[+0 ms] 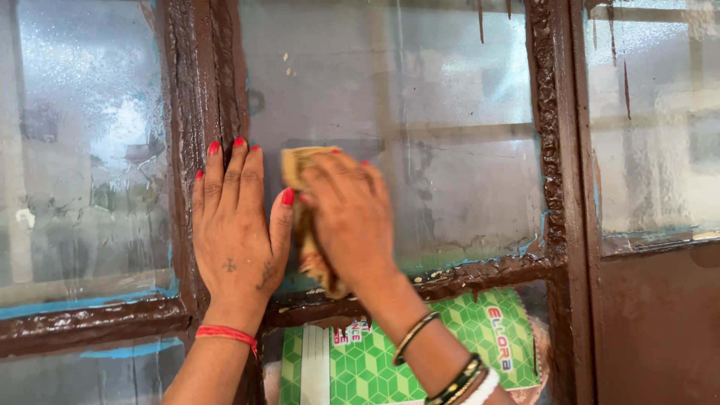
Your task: The person cleans a glass window pane by spraying a liquid from a pink bottle and wiping the glass with a cloth, handling both the bottle and the cloth simultaneously or in alternation.
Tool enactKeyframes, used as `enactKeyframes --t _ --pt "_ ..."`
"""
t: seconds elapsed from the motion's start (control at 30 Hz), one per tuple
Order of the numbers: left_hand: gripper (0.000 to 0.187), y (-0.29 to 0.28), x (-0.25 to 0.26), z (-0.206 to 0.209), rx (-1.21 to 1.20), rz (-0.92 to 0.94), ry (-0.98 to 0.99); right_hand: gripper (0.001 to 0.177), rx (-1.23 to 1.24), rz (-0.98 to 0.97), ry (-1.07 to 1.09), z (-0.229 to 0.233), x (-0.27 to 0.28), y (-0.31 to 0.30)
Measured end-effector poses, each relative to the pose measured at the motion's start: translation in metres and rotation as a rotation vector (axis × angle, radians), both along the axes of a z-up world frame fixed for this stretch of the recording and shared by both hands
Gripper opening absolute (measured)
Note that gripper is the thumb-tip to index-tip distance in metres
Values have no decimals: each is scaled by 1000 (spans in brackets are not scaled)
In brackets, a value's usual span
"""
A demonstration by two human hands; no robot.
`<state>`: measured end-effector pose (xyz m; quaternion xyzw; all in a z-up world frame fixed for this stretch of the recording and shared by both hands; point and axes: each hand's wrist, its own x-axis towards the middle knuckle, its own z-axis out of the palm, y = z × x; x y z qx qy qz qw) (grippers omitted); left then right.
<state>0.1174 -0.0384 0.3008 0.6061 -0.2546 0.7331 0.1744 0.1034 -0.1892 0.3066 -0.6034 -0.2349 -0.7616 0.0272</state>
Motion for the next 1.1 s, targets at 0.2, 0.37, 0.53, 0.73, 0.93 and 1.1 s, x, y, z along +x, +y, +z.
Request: enactKeyframes --t 0.2,0.37,0.53,0.73,0.93,1.1 --pt "60 -1 2 0 -31 -46 14 32 248 8 -21 25 12 2" --pt "59 4 -1 -2 -34 -148 -5 43 51 46 68 8 10 46" --pt "59 4 -3 -3 -5 -85 8 39 23 -105 117 3 -1 -2" --pt "64 3 -1 -2 -22 -113 1 39 251 -48 88 42 8 -24" --pt "72 2 -2 -1 -69 -200 -4 42 49 -79 67 22 6 18" --pt "72 3 -6 7 -37 158 -2 40 -4 -242 132 10 -8 -36"
